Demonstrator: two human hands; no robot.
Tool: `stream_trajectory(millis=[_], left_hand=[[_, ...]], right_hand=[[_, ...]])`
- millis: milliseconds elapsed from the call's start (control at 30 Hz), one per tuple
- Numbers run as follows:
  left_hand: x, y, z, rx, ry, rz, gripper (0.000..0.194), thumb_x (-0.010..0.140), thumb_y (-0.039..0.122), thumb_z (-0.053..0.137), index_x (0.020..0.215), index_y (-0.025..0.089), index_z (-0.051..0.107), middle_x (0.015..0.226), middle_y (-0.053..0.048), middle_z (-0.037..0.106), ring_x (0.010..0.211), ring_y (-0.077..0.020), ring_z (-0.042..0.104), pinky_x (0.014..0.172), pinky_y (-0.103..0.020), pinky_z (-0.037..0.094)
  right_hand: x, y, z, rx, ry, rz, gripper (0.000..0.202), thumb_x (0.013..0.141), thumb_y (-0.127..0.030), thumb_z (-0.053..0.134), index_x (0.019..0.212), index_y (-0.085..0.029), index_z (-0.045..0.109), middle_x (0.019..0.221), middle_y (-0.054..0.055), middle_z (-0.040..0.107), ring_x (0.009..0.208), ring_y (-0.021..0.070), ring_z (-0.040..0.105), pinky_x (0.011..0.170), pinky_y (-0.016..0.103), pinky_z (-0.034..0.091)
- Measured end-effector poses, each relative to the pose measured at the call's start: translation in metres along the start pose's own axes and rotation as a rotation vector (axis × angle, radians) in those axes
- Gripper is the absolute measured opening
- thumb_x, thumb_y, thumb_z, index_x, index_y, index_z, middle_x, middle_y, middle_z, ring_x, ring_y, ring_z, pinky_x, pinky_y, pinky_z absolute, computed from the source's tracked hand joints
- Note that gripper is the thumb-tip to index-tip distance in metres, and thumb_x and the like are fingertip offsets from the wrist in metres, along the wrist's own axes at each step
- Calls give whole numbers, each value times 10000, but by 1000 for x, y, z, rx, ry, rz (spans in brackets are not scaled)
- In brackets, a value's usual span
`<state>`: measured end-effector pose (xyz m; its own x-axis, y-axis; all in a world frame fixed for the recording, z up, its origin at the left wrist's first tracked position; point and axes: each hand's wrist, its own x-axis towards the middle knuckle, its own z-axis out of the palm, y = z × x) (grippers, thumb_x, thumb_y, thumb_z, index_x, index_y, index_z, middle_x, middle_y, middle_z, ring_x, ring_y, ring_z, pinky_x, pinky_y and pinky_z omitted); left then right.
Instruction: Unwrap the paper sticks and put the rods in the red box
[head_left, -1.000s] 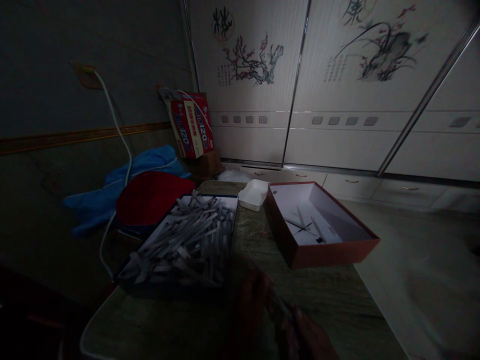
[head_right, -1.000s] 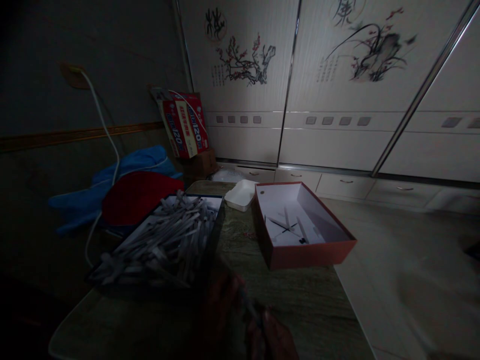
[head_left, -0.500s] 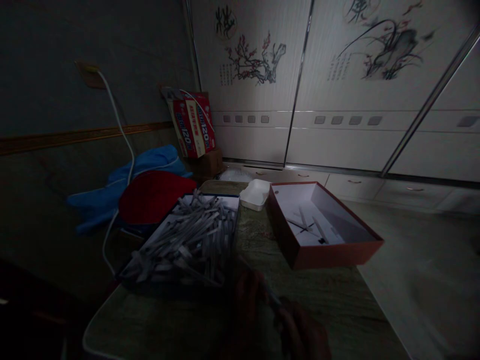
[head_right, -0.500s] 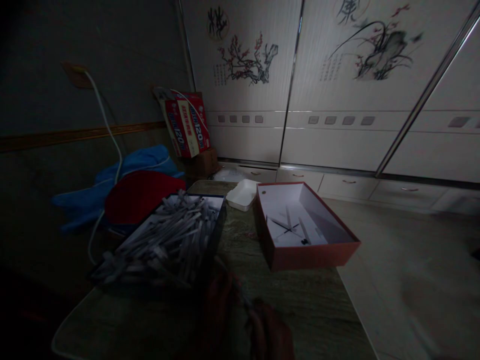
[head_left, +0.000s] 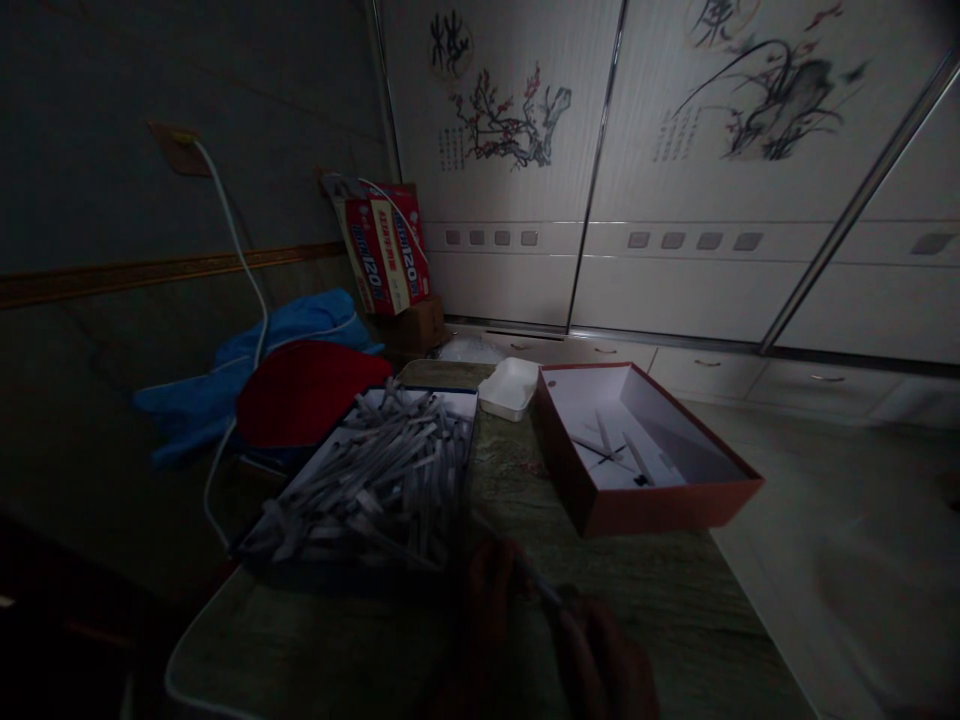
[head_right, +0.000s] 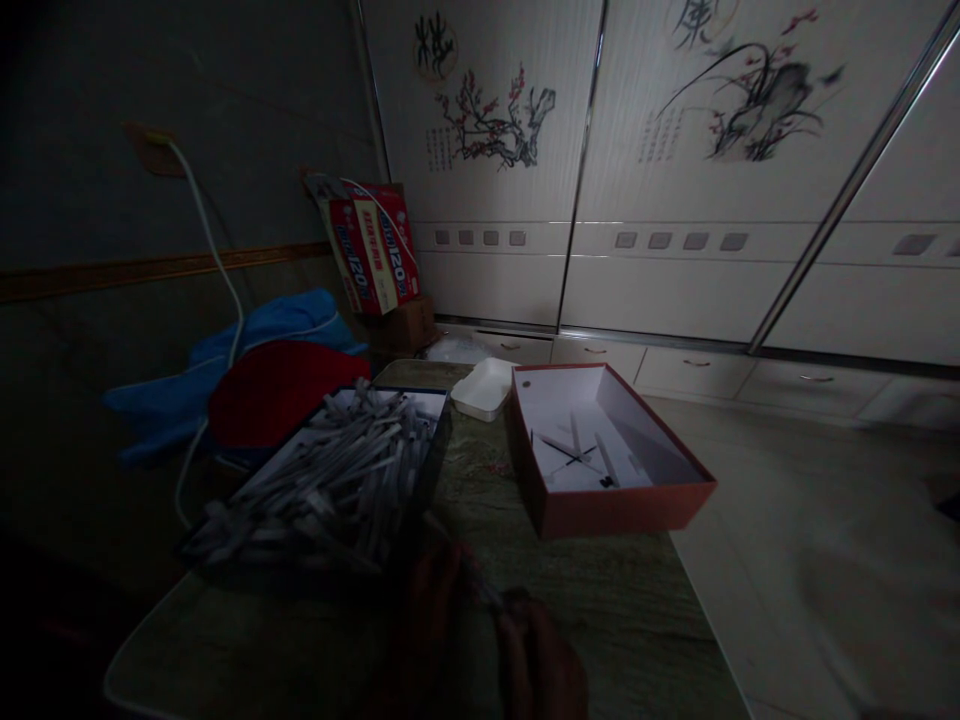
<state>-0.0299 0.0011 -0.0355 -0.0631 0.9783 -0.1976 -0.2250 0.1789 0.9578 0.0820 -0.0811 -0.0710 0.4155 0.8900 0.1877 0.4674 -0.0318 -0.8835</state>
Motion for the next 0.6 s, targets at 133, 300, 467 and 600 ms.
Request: stream_trajectory(millis=[133, 300, 467, 600], left_hand=[[0, 1, -1, 16, -13, 20, 440, 609, 605, 662, 654, 168, 632, 493, 22, 583, 481, -151, 535, 520, -269, 448], [1, -1, -2, 23, -27, 37, 441, 620, 608, 654, 637, 169, 613, 476, 22, 580, 452, -147, 525, 494, -266, 437], [1, -1, -2, 49, 40, 34, 483, 570, 639, 669, 658, 164, 644, 585, -9, 639, 536, -160, 572, 536, -267, 465], [-1, 2, -1, 13, 8, 35, 487, 566, 647, 665, 626, 165, 632, 504, 17, 593, 486, -147, 544, 504, -259, 448]], right_hand=[[0, -7, 1, 22, 53, 22, 459, 800, -609, 454, 918, -217, 664, 731, 49, 696, 646, 195, 654, 590, 245, 487], [-1, -1, 3, 15, 33, 17, 442, 828, -588, 420, 917, -217, 641, 756, 58, 697, 622, 188, 645, 592, 257, 480], [0, 1, 1, -12, 33, 8, 470, 817, -616, 416, 918, -230, 664, 795, 61, 714, 709, 210, 671, 663, 268, 493], [0, -1, 2, 6, 30, 23, 454, 831, -608, 399, 877, -234, 650, 736, 53, 711, 628, 190, 663, 601, 251, 490]])
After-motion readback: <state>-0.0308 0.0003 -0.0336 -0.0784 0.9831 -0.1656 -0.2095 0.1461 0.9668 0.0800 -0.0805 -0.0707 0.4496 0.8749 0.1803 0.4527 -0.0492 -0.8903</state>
